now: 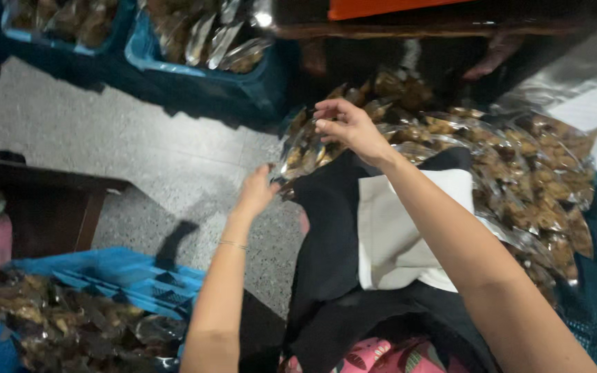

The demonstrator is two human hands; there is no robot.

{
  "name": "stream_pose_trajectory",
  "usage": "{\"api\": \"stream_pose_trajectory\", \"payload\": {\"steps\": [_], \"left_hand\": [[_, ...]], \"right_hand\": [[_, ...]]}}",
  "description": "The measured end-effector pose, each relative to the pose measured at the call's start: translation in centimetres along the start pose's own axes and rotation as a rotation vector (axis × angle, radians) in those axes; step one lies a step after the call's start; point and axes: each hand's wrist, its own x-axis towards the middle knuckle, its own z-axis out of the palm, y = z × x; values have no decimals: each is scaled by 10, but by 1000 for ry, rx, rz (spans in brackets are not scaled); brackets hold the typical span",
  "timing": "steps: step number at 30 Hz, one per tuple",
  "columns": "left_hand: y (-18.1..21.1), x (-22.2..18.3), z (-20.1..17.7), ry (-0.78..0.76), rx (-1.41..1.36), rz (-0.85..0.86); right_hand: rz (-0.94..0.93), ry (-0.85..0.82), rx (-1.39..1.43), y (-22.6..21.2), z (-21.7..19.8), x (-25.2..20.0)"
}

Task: The person wipes clear plastic bags filled with snacks using a white cloth and places them into a blue basket. They then use an orange heat sealer to seal the bags and place the finished products into the basket.

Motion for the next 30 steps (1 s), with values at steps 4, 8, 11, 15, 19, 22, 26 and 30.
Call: {"api": "stream_pose_trajectory", "payload": {"steps": [4, 8, 11, 15, 19, 22, 26, 30], "left_hand": [[-52, -25, 57, 53, 73, -122], [-79, -27, 96, 155, 38, -100], [-79, -28, 92, 105, -22, -327], [-46, -42, 8, 96, 124, -337], [34, -62, -141, 217, 150, -36], [106, -47, -227, 194, 147, 26], [189, 23, -273, 73, -56, 218], [265, 115, -241, -179, -176, 311]], "right_hand": [[64, -17, -47, 25, 29, 25], [138, -22, -108, 33, 45, 29], [152, -20, -123, 33, 50, 28], [142, -47, -174, 18, 46, 23], [59, -135, -233, 0, 51, 19], [-25, -316, -239, -24, 57, 12], [-138, -445, -224, -73, 38, -21], [-19, -210, 128, -114, 4, -75]]}}
